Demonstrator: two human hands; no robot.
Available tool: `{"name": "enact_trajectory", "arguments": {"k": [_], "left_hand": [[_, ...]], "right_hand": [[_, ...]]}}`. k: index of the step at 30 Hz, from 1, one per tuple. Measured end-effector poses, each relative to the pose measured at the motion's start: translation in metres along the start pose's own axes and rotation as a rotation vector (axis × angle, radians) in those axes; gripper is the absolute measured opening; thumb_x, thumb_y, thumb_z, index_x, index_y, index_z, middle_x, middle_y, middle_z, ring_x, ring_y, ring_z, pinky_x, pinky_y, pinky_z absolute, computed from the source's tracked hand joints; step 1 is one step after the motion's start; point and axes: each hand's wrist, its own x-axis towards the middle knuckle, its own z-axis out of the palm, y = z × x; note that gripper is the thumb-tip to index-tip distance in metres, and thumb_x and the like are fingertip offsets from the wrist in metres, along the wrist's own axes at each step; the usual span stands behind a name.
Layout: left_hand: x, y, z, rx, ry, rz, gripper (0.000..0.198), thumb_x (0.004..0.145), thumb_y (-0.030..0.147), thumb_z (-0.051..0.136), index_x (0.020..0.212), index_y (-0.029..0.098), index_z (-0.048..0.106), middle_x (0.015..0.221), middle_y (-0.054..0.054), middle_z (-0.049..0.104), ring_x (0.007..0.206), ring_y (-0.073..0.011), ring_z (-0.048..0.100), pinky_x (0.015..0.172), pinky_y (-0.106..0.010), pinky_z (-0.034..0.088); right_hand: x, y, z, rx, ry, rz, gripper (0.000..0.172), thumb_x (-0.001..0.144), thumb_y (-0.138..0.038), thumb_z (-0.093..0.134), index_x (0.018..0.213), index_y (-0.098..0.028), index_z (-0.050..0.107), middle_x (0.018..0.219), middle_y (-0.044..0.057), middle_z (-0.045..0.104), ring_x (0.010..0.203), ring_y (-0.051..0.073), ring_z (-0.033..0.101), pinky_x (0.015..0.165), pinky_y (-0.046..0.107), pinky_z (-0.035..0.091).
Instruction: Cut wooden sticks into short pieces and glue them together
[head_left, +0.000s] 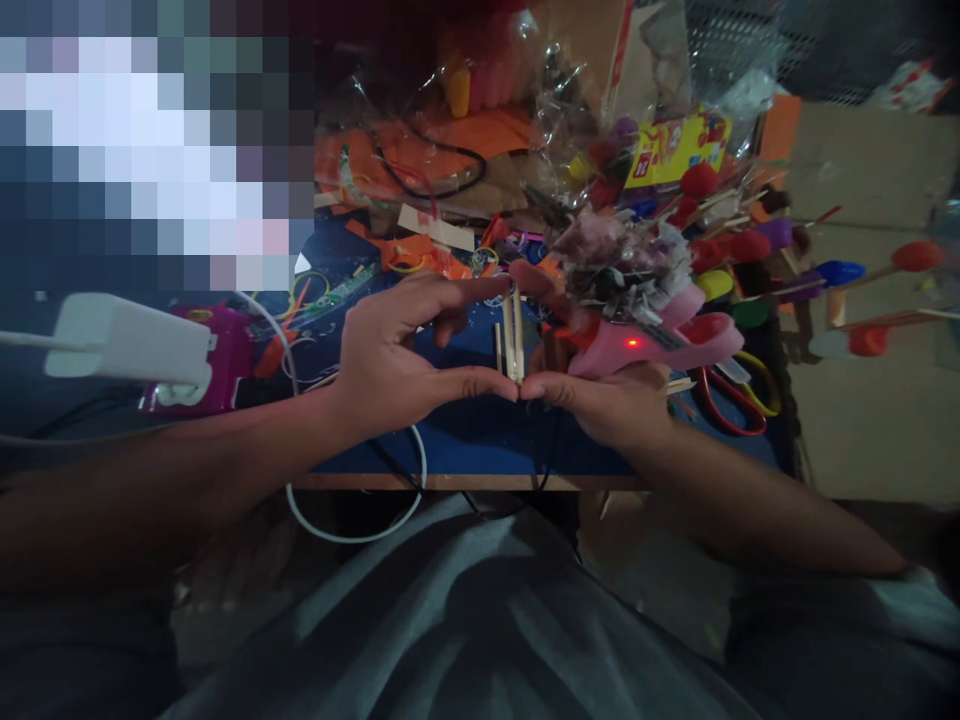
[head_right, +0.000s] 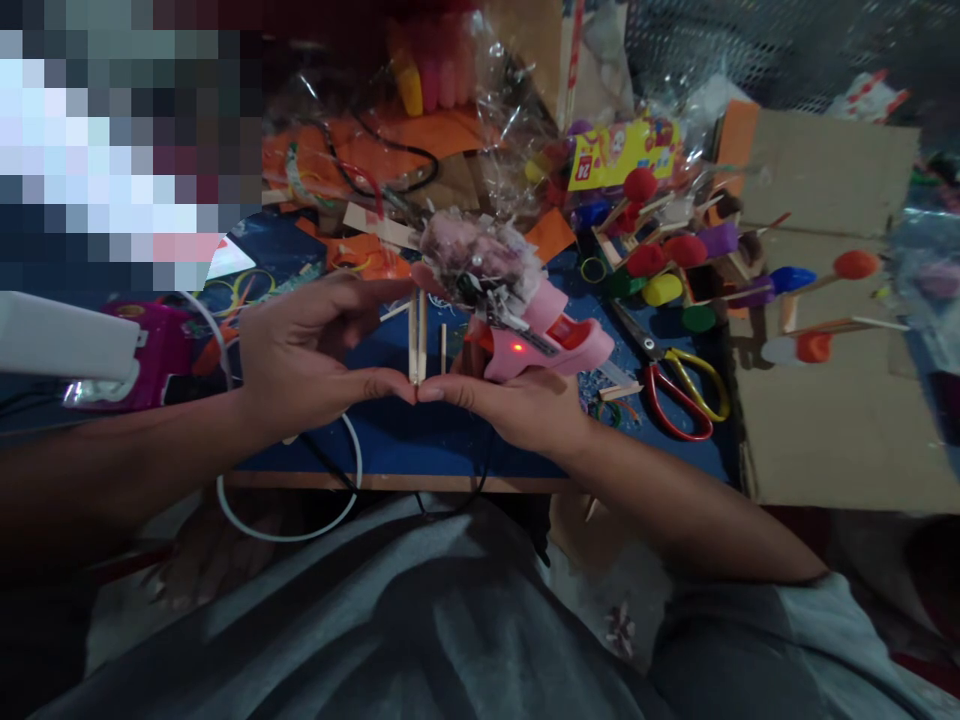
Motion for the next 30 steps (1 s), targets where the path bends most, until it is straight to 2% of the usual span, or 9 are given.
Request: {"name": "enact_trajectory", "arguments": {"k": [3, 5, 9, 13, 16, 20, 25, 30], "left_hand": [[-0.001, 0.003, 0.001, 0.003, 0.004, -0.044, 0.067, 0.077, 0.081, 0.097, 0.115, 0.027, 0.089, 0.072, 0.003, 0.062, 0.065, -0.0158, 0.057, 0.069, -0.035, 0.050], [-0.001, 0.005, 0.001, -0.011, 0.007, -0.055, 0.069, 0.075, 0.082, 0.098, 0.115, 0.026, 0.088, 0.073, 0.003, 0.063, 0.065, -0.0156, 0.056, 0.070, -0.035, 0.052], [-0.002, 0.004, 0.002, -0.038, 0.005, -0.066, 0.078, 0.070, 0.083, 0.099, 0.123, 0.027, 0.088, 0.076, 0.003, 0.066, 0.066, -0.0145, 0.055, 0.073, -0.035, 0.054], [-0.003, 0.002, 0.003, -0.049, 0.031, -0.057, 0.082, 0.070, 0.084, 0.099, 0.131, 0.031, 0.087, 0.074, 0.004, 0.063, 0.067, -0.0150, 0.056, 0.074, -0.036, 0.055], [-0.003, 0.002, 0.003, -0.069, 0.029, -0.054, 0.078, 0.072, 0.081, 0.101, 0.133, 0.034, 0.086, 0.076, 0.004, 0.064, 0.069, -0.0159, 0.058, 0.076, -0.039, 0.058], [-0.003, 0.003, 0.003, -0.076, 0.019, -0.097, 0.082, 0.069, 0.085, 0.100, 0.132, 0.034, 0.086, 0.077, 0.003, 0.063, 0.071, -0.0171, 0.059, 0.074, -0.039, 0.058], [-0.003, 0.002, 0.005, -0.070, 0.040, -0.066, 0.074, 0.073, 0.080, 0.101, 0.129, 0.034, 0.086, 0.074, 0.004, 0.061, 0.071, -0.0168, 0.059, 0.076, -0.038, 0.055], [-0.004, 0.000, 0.004, -0.029, 0.037, -0.007, 0.076, 0.073, 0.081, 0.099, 0.129, 0.033, 0.084, 0.075, 0.004, 0.063, 0.070, -0.0164, 0.060, 0.076, -0.039, 0.054]], "right_hand": [[0.000, -0.001, 0.001, -0.010, -0.003, 0.019, 0.068, 0.078, -0.079, 0.095, 0.057, -0.028, 0.055, 0.058, -0.004, 0.053, 0.058, 0.017, 0.058, 0.061, 0.035, 0.059], [0.001, -0.005, 0.001, -0.004, 0.013, 0.021, 0.074, 0.075, -0.085, 0.093, 0.056, -0.028, 0.051, 0.057, -0.004, 0.048, 0.056, 0.016, 0.052, 0.058, 0.034, 0.054], [0.003, -0.017, 0.003, 0.036, 0.030, 0.022, 0.073, 0.073, -0.095, 0.087, 0.061, -0.028, 0.060, 0.064, -0.001, 0.057, 0.060, 0.017, 0.053, 0.058, 0.036, 0.052], [0.005, -0.019, 0.006, 0.174, -0.058, 0.037, 0.078, 0.073, -0.093, 0.088, 0.058, -0.029, 0.048, 0.057, -0.002, 0.051, 0.054, 0.015, 0.046, 0.048, 0.034, 0.042], [0.005, -0.015, 0.006, 0.203, -0.027, 0.021, 0.073, 0.072, -0.086, 0.096, 0.066, -0.029, 0.051, 0.060, -0.004, 0.052, 0.055, 0.015, 0.048, 0.050, 0.034, 0.045], [0.003, -0.011, 0.006, 0.110, 0.040, 0.010, 0.067, 0.070, -0.081, 0.101, 0.080, -0.028, 0.060, 0.064, -0.005, 0.055, 0.059, 0.017, 0.055, 0.054, 0.035, 0.053], [0.002, -0.017, 0.006, 0.172, 0.001, 0.039, 0.075, 0.072, -0.089, 0.094, 0.065, -0.029, 0.048, 0.063, -0.003, 0.055, 0.058, 0.016, 0.052, 0.053, 0.035, 0.049], [0.002, -0.018, 0.005, 0.147, -0.069, 0.034, 0.073, 0.079, -0.093, 0.085, 0.063, -0.029, 0.053, 0.060, -0.003, 0.055, 0.056, 0.016, 0.051, 0.053, 0.035, 0.045]]}}
